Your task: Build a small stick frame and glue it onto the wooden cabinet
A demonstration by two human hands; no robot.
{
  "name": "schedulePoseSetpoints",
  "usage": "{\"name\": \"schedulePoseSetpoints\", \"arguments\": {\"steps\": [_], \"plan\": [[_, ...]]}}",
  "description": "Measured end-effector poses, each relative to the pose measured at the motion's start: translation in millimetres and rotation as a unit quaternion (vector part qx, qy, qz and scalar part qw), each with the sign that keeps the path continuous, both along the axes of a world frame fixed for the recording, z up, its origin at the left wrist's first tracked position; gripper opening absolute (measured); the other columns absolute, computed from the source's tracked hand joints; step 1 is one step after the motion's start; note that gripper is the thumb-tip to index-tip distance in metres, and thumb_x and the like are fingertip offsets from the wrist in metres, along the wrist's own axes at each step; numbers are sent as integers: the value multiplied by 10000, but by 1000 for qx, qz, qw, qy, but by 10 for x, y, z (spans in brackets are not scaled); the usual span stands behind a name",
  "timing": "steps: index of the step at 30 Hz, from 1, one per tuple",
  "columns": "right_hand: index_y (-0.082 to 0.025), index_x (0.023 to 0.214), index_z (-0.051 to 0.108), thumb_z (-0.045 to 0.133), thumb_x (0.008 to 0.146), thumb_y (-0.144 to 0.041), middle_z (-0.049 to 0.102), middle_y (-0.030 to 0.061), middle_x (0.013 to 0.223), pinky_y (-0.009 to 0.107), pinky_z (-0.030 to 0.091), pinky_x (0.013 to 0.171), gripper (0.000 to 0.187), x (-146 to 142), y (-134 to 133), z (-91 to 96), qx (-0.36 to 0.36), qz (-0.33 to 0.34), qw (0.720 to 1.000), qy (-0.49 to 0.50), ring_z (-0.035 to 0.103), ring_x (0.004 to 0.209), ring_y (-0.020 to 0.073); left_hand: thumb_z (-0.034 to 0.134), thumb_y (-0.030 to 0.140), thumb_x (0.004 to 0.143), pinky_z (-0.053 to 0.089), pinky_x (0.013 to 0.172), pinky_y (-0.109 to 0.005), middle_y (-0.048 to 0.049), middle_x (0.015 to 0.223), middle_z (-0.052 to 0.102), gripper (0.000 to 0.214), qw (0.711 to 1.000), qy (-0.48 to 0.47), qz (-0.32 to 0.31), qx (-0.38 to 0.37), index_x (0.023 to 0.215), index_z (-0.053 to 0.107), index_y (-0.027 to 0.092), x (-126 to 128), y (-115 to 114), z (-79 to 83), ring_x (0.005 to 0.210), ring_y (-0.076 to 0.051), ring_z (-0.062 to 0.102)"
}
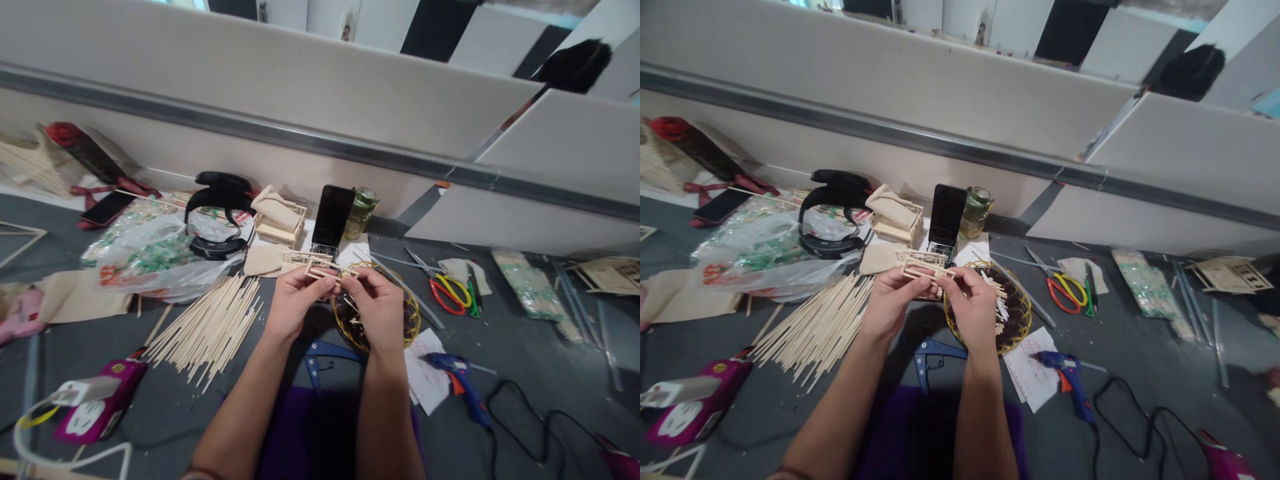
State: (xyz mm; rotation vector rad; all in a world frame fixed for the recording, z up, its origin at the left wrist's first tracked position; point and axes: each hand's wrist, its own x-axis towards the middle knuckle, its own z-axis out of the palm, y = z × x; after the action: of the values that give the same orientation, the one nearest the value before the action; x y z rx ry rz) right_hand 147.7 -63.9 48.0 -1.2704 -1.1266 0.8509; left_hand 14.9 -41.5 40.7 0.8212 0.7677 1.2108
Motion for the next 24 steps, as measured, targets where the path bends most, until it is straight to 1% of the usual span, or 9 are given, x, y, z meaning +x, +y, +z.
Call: {"name": "schedulePoseSetpoints", "arguments": {"steps": [5, 9, 12, 15, 18, 21, 24], "plan": [[-206, 831, 696, 677, 805, -318, 674, -5, 785, 267, 465, 700, 117, -4, -31, 35, 9, 1, 999, -46, 602, 731, 152, 813, 289, 683, 563, 619, -228, -38, 724, 729, 191, 1000, 6, -11, 13, 810, 754, 160, -27, -4, 16, 614, -119, 664], [-218, 842, 691, 665, 827, -326, 655, -3, 793, 268, 452, 699, 113, -1, -48, 18, 22, 0, 997, -81, 587, 735, 152, 801, 298, 700, 572, 637, -237, -48, 748, 737, 208, 999, 23, -26, 20, 850, 760, 161, -66, 7, 22, 634, -129, 672], [-224, 850, 688, 663, 836, -330, 644, -3, 800, 270, 447, 699, 109, 7, -50, -3, 34, 3, 995, -95, 581, 744, 152, 796, 311, 704, 575, 640, -244, -48, 758, 737, 213, 999, 29, -24, 20, 851, 757, 161, -89, 21, 12, 633, -131, 671], [-227, 853, 686, 657, 843, -337, 634, 0, 794, 275, 443, 701, 114, 11, -46, -4, 37, 13, 993, -110, 573, 745, 155, 808, 320, 683, 567, 613, -242, -40, 747, 726, 222, 999, 44, -5, 24, 817, 746, 155, -106, 31, -1, 616, -125, 653], [-229, 847, 685, 649, 850, -331, 631, 0, 794, 275, 440, 696, 108, 9, -43, 14, 39, 30, 991, -125, 571, 746, 156, 830, 312, 646, 550, 576, -228, -19, 687, 702, 225, 998, 56, 4, 25, 772, 733, 153, -126, 39, 1, 572, -111, 625], [-230, 841, 680, 648, 851, -308, 644, 1, 809, 275, 444, 709, 85, 6, -41, 27, 46, 47, 989, -130, 581, 766, 158, 834, 305, 637, 538, 558, -220, -17, 685, 703, 242, 997, 72, -5, 20, 807, 745, 157, -149, 46, 20, 543, -101, 610], [-227, 841, 678, 639, 857, -289, 646, 1, 811, 277, 444, 719, 75, 9, -33, 20, 48, 64, 988, -130, 584, 775, 157, 825, 302, 652, 520, 528, -201, -42, 763, 714, 240, 995, 87, -23, 33, 826, 755, 151, -169, 51, 34, 585, -105, 615]]}}
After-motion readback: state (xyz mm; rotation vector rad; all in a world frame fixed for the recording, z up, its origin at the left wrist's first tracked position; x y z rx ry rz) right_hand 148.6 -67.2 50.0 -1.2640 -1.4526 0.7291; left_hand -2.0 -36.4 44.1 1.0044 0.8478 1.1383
